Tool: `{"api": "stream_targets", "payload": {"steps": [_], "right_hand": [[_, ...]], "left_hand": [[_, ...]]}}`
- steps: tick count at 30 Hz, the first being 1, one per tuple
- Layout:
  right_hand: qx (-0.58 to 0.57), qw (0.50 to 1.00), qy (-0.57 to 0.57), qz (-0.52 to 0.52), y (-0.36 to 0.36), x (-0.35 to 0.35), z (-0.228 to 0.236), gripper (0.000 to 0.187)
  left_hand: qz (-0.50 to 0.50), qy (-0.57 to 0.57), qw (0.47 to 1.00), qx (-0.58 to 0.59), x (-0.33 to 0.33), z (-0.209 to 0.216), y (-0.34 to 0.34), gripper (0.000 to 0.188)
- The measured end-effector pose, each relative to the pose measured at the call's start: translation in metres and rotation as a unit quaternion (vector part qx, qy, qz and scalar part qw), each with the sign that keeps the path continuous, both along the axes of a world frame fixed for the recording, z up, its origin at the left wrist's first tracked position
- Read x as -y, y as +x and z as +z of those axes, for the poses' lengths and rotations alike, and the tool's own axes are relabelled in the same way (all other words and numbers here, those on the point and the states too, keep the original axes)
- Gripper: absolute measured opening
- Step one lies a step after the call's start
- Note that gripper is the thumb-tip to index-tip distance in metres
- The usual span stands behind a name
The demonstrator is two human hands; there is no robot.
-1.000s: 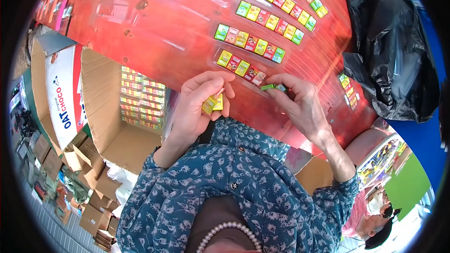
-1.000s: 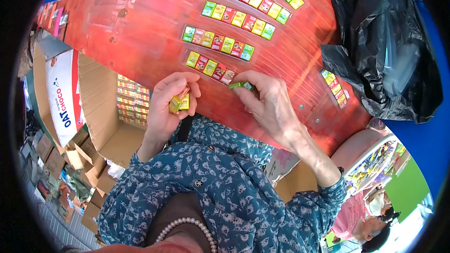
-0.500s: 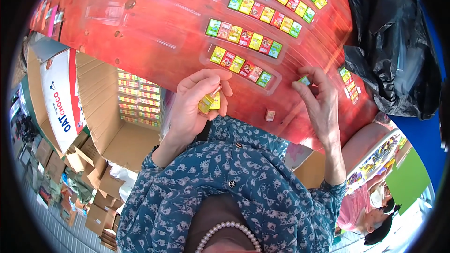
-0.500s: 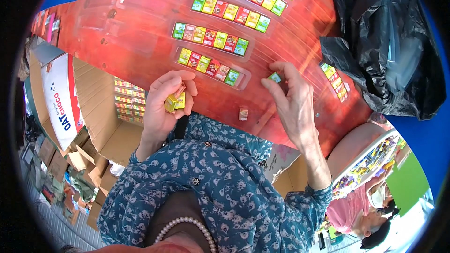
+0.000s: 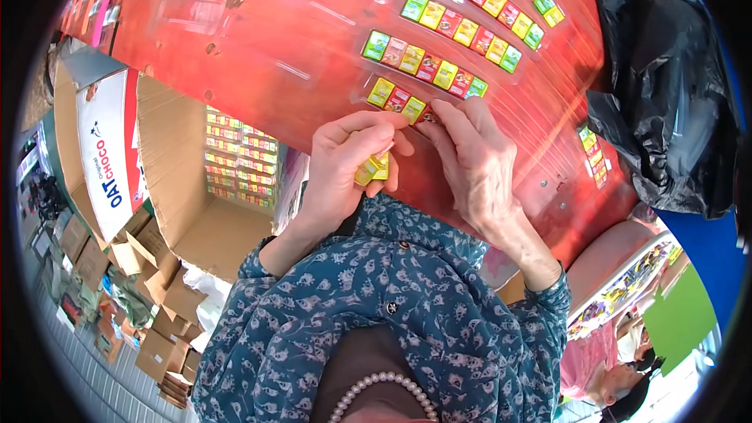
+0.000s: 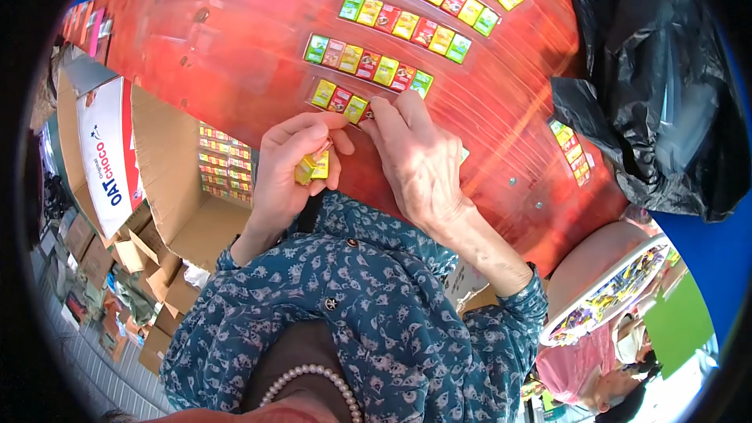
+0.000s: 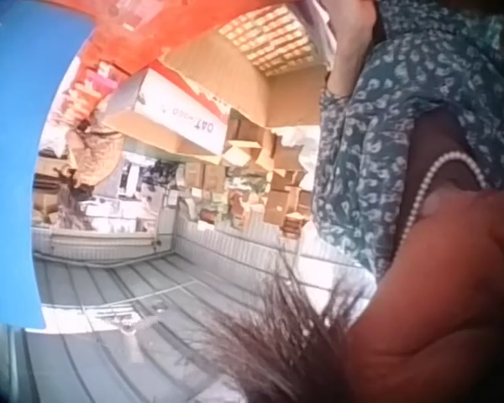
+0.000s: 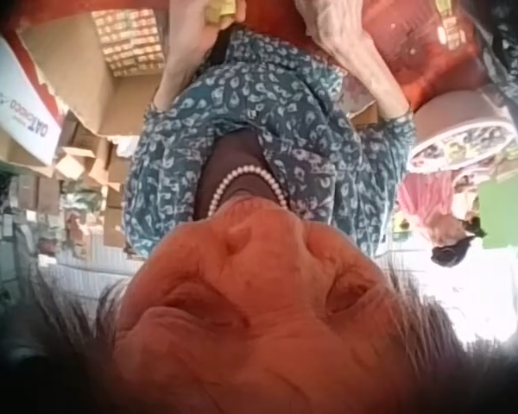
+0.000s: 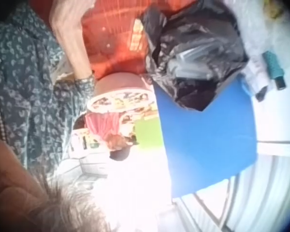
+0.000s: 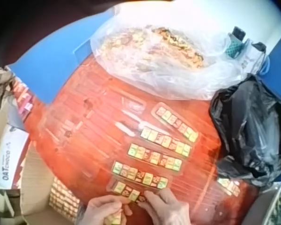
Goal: Sort small colorful candies into organized rows within plastic trays.
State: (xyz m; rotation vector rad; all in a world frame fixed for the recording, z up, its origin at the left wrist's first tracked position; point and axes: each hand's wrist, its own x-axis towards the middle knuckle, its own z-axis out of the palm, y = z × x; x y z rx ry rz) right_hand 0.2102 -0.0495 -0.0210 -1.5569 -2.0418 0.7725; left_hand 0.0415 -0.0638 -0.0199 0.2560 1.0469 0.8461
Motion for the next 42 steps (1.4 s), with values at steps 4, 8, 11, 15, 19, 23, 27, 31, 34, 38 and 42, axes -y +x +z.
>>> {"api": "stream_targets", "payload": {"steps": [4, 8, 11, 15, 19, 23, 27, 31, 34, 38, 42], "right_hand": [[-0.004, 1.000, 0.022, -0.012, -0.004, 0.003, -0.002, 0.020], [0.008, 0.999, 0.035, -0.018, -0.005, 0.005, -0.003, 0.020], [0.000, 0.999, 0.040, -0.029, -0.007, 0.007, -0.006, 0.017], [-0.039, 0.997, 0.030, -0.057, -0.007, 0.007, -0.007, 0.013], [-0.012, 0.998, -0.025, -0.061, -0.008, 0.006, -0.001, 0.014], [-0.014, 0.997, -0.021, -0.079, -0.006, 0.006, 0.000, 0.011], [-0.007, 0.989, -0.003, -0.151, 0.016, 0.009, 0.017, 0.014], [0.042, 0.975, -0.087, -0.201, 0.042, 0.026, 0.027, 0.027], [0.046, 0.979, -0.100, -0.173, 0.049, 0.039, 0.026, 0.034], [0.044, 0.970, -0.135, -0.197, 0.049, 0.044, 0.021, 0.034], [0.049, 0.974, -0.106, -0.193, 0.049, 0.043, 0.021, 0.031]], "left_hand": [[0.003, -0.003, 1.000, -0.003, -0.001, 0.000, 0.000, 0.025], [-0.004, -0.005, 1.000, -0.008, -0.004, 0.000, 0.000, 0.024], [-0.004, -0.004, 1.000, -0.010, -0.004, 0.000, 0.001, 0.024], [0.006, 0.000, 1.000, -0.013, -0.003, 0.000, 0.002, 0.024], [0.007, 0.000, 1.000, -0.016, -0.002, -0.001, 0.002, 0.024], [-0.001, -0.001, 1.000, -0.010, -0.003, -0.001, 0.000, 0.024], [-0.005, -0.004, 1.000, -0.003, -0.002, -0.001, 0.000, 0.024], [-0.011, -0.010, 1.000, 0.000, -0.002, 0.001, 0.003, 0.024], [-0.022, -0.008, 1.000, -0.003, -0.003, 0.004, 0.008, 0.024], [-0.041, 0.001, 0.999, -0.031, -0.004, 0.005, 0.009, 0.026], [-0.033, 0.002, 0.999, -0.014, -0.004, 0.005, 0.010, 0.025]]}}
